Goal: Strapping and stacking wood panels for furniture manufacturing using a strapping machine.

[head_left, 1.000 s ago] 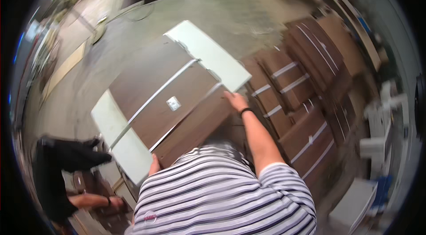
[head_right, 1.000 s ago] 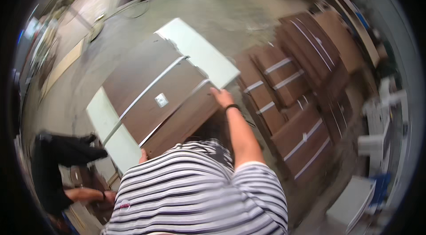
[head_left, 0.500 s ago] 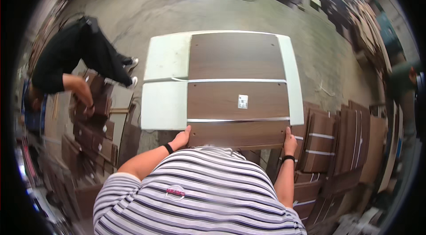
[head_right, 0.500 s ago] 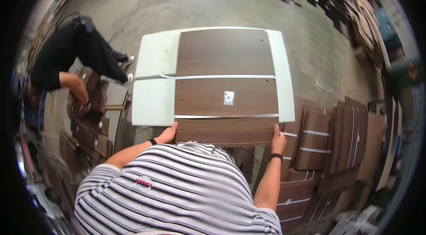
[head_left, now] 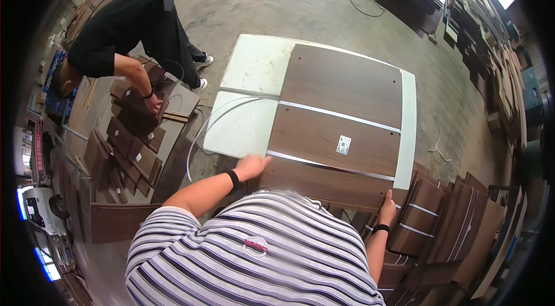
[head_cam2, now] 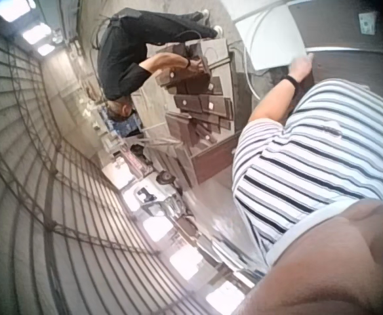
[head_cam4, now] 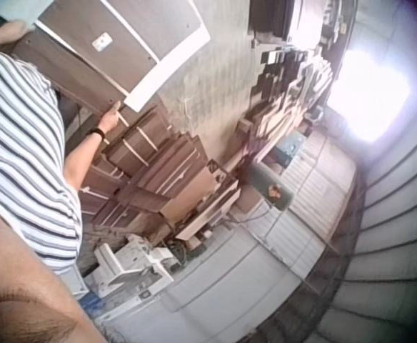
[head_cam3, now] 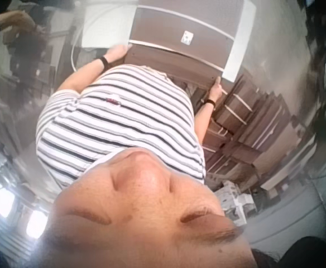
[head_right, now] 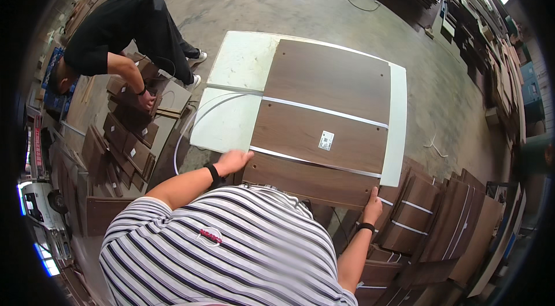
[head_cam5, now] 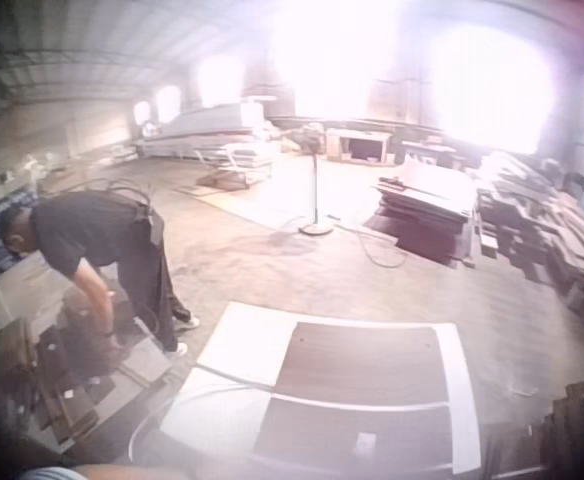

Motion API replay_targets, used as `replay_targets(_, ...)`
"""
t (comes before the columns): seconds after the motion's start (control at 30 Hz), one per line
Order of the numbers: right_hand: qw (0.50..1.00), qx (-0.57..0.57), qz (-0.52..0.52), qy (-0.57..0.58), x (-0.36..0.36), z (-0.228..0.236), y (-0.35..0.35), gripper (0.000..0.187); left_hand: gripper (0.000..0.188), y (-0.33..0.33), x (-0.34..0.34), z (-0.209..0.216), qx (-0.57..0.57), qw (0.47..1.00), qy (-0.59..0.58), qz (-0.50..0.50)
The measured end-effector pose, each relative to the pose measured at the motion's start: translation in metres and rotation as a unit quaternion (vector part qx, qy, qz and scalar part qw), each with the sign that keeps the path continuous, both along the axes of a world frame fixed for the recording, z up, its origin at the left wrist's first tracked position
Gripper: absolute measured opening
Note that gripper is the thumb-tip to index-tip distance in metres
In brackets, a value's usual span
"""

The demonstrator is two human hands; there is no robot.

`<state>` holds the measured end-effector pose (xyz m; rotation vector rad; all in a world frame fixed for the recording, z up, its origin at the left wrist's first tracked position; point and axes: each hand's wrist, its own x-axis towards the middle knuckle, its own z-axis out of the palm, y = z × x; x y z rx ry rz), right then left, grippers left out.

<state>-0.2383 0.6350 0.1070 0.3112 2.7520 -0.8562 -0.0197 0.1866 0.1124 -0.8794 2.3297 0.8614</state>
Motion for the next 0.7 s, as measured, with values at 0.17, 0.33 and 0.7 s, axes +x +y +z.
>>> replay_targets(0.17,1.000,-0.014,0.002,0.001,0.005,0.012,-0.017,0.079,0.084,-0.114,0.000,-0.083,-0.158,0.962,0.211,0.068)
replay_targets(0.33,0.999,0.003,0.005,-0.036,0.003,0.004,-0.014,0.078,0.087,-0.215,0.011,-0.061,-0.245,0.862,0.168,0.409)
replay_targets(0.7,0.991,-0.030,0.117,-0.051,-0.030,0.009,-0.021,0.061,0.035,-0.080,-0.067,-0.071,0.208,0.918,0.240,0.235)
